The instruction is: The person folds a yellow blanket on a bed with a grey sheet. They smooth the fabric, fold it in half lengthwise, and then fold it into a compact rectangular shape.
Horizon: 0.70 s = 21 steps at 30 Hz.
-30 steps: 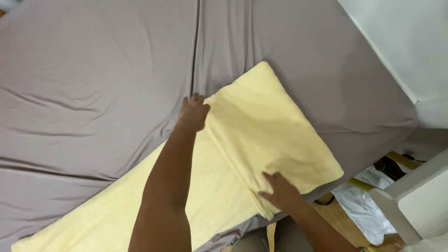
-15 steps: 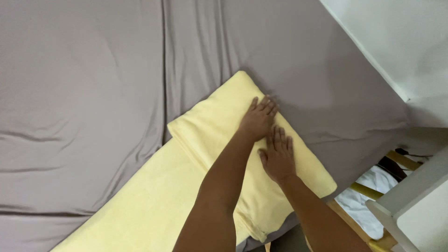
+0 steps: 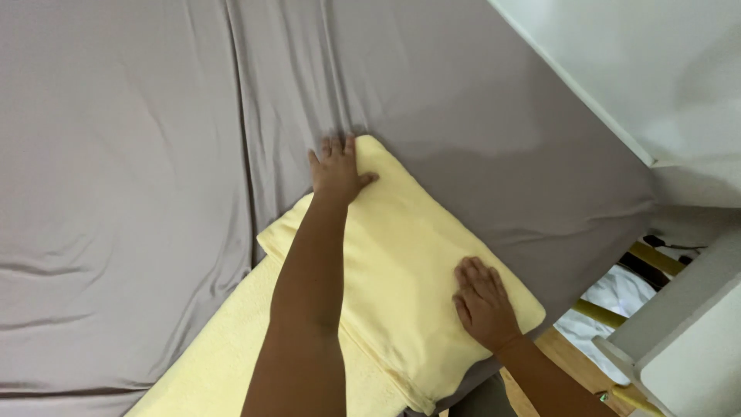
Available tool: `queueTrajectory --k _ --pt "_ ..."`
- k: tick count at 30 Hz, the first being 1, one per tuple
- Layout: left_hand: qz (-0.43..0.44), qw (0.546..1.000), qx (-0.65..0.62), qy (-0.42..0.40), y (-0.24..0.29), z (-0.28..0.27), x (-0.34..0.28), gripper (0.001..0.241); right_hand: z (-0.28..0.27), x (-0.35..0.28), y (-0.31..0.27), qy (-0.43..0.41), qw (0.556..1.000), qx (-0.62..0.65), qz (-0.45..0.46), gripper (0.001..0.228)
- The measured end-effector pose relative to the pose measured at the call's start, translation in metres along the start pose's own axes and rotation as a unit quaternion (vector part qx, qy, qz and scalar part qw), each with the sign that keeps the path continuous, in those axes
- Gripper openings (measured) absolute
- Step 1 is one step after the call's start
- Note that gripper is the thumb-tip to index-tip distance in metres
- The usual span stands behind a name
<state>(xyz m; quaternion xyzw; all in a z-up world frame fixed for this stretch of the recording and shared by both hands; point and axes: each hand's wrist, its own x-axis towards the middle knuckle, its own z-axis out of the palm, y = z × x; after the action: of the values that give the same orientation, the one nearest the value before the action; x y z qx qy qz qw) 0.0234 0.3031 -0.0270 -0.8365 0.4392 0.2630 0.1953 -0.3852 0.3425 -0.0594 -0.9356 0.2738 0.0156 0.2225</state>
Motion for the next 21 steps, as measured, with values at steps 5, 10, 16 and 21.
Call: queueTrajectory --k 5,10,16,21 --pt "-0.018 0.975 -0.220 -0.004 -0.003 0.051 0.021 0.107 -0.008 0.029 0.030 0.002 0.984 0.038 0.174 0.074" --pt "-0.037 0.940 -0.328 -0.090 -0.004 0.022 0.000 0.086 -0.036 0.032 0.023 -0.099 0.958 0.035 0.267 0.061" --pt "0.016 0.911 -0.403 -0.083 -0.027 -0.027 -0.014 0.088 -0.058 0.003 0.033 -0.196 0.901 0.124 0.368 0.060" --pt "0.005 0.939 -0.340 -0.059 -0.019 -0.155 -0.037 0.102 -0.162 0.049 0.047 -0.178 0.864 0.158 0.444 0.071"
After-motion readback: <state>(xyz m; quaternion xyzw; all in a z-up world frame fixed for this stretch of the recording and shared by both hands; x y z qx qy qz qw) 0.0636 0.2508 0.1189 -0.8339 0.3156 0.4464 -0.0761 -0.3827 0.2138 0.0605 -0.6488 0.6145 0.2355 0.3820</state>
